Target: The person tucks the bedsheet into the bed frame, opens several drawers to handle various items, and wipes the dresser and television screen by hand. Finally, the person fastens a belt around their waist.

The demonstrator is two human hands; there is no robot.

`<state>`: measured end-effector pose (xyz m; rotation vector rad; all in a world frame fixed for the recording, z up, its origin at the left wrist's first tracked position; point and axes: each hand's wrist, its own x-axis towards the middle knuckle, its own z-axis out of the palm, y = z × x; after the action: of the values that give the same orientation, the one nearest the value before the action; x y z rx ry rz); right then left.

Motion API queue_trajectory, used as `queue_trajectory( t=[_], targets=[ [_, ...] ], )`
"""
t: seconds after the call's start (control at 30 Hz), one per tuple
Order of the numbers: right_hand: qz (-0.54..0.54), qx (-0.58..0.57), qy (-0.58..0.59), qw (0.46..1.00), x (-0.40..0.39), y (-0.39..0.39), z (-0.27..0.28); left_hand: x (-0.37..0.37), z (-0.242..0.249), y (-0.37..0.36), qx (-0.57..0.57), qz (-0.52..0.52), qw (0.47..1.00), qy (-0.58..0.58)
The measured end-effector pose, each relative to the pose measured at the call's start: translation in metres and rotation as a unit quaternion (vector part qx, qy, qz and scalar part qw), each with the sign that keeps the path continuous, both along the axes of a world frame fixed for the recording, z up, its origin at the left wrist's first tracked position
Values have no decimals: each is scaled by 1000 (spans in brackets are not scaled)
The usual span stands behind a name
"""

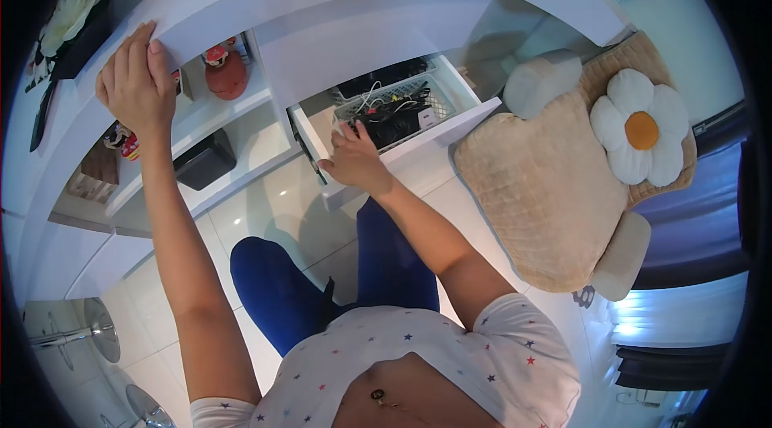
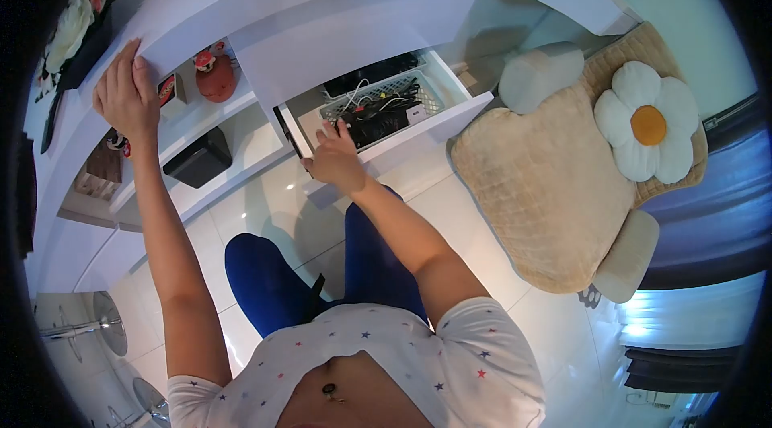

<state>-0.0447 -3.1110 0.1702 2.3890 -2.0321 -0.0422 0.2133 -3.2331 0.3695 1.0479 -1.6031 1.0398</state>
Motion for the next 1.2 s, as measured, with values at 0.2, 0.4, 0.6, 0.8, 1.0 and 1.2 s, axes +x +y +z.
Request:
queue_trajectory(
  t=[0.2,0.4,0.6,0.8,1.0,1.2],
  targets=[
    [-114,137,-106,978,-23,-12,-11,4,0,2,9,-17,1000,-4],
    [-80,142,-84,983,-49,-11,-2,0,1,4,5,-16,1000,2],
    [-17,102,-134,986,-34,-22,6,-2,-1,-1,-10,11,1000,10],
    [-73,-46,-19,996,-24,-79,-45,-2,-1,-2,-16,23,1000,-2],
    [-93,-73,-19,993,-20,-78,-56,1,-2,-1,-13,6,1000,-12],
    [-2,-111,-169,979,0,13,-13,5,-5,-11,-45,17,999,-16]
  ],
)
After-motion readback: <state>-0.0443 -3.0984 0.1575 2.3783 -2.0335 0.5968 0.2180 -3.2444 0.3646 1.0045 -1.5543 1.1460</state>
